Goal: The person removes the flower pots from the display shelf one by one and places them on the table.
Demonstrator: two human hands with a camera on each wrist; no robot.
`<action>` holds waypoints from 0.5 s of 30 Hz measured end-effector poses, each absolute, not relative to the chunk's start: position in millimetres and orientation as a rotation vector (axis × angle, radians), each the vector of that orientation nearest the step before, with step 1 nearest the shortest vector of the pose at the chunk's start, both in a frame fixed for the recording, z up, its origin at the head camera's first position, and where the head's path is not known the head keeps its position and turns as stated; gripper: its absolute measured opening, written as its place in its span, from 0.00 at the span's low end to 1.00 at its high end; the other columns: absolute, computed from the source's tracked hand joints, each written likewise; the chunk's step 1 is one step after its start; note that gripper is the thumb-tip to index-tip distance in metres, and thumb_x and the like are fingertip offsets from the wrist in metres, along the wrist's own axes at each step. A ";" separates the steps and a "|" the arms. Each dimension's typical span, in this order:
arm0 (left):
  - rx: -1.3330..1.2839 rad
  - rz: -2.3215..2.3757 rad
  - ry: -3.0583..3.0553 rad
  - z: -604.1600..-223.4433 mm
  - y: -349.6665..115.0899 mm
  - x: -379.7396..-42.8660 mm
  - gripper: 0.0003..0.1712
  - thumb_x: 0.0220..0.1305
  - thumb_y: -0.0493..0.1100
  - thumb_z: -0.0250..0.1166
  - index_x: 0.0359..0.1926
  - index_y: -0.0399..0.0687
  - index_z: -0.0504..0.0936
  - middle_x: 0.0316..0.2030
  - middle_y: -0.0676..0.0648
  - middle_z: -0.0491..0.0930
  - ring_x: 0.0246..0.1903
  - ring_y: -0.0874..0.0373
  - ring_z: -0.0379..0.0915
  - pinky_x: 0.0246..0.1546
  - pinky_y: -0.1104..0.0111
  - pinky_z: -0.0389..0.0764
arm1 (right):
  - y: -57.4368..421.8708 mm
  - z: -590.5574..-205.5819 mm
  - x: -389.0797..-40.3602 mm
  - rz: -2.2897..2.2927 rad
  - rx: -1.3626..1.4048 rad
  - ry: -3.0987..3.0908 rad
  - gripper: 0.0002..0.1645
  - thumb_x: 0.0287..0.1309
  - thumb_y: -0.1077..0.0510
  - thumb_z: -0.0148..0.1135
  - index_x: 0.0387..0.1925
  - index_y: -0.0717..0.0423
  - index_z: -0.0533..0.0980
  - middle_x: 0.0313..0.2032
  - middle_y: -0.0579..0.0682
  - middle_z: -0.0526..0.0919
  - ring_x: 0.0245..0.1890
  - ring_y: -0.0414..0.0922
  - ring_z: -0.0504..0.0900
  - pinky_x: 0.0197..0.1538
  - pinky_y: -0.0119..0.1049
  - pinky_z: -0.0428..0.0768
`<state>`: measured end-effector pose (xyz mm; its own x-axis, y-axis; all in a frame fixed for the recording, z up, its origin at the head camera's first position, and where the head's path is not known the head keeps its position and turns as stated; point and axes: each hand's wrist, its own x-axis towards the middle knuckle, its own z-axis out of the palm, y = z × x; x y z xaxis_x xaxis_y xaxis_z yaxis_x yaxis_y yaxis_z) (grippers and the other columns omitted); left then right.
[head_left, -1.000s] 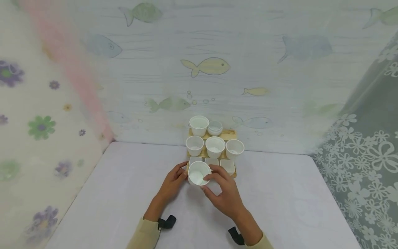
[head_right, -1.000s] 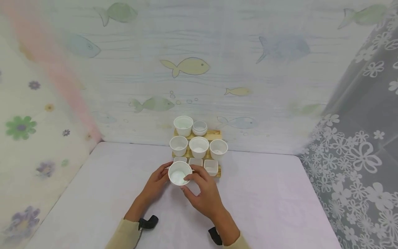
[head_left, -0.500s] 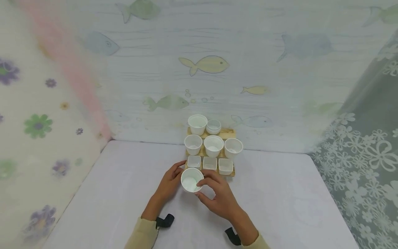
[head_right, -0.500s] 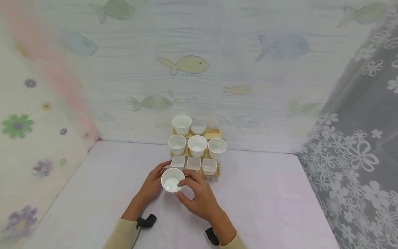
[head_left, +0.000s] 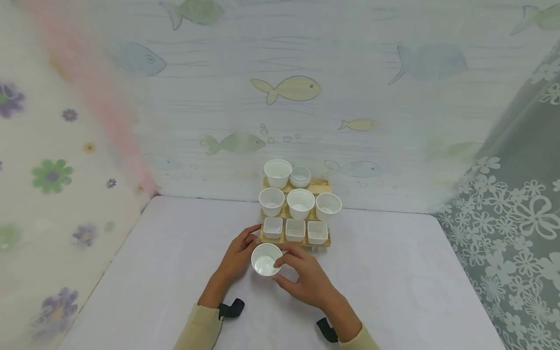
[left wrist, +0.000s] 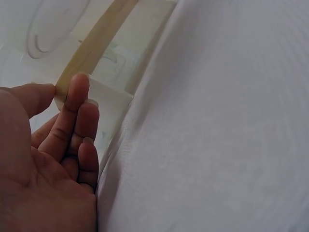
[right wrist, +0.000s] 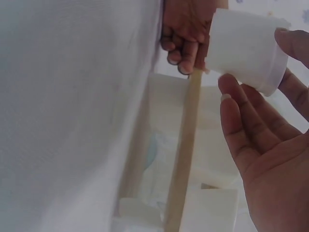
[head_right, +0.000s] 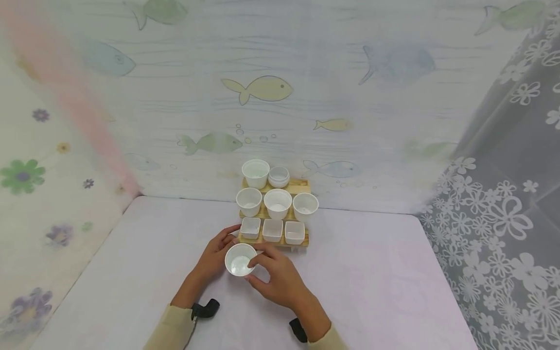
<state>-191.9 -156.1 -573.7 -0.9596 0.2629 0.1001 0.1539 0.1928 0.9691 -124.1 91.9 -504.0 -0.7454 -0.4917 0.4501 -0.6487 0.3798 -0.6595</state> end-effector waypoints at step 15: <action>0.424 1.939 2.297 -571.3 -154.7 -189.3 0.27 0.82 0.45 0.59 0.77 0.52 0.69 0.44 0.42 0.87 0.47 0.56 0.86 0.55 0.70 0.78 | 92.3 -524.2 -129.4 1.245 1.038 -2.539 0.15 0.55 0.59 0.83 0.40 0.48 0.83 0.59 0.51 0.82 0.59 0.47 0.82 0.62 0.46 0.81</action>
<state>-189.3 -154.7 -571.3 -0.9554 0.2786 0.0978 0.1431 0.1473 0.9787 -129.4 92.3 -524.2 -0.7550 -0.5252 0.3926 -0.6320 0.4232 -0.6492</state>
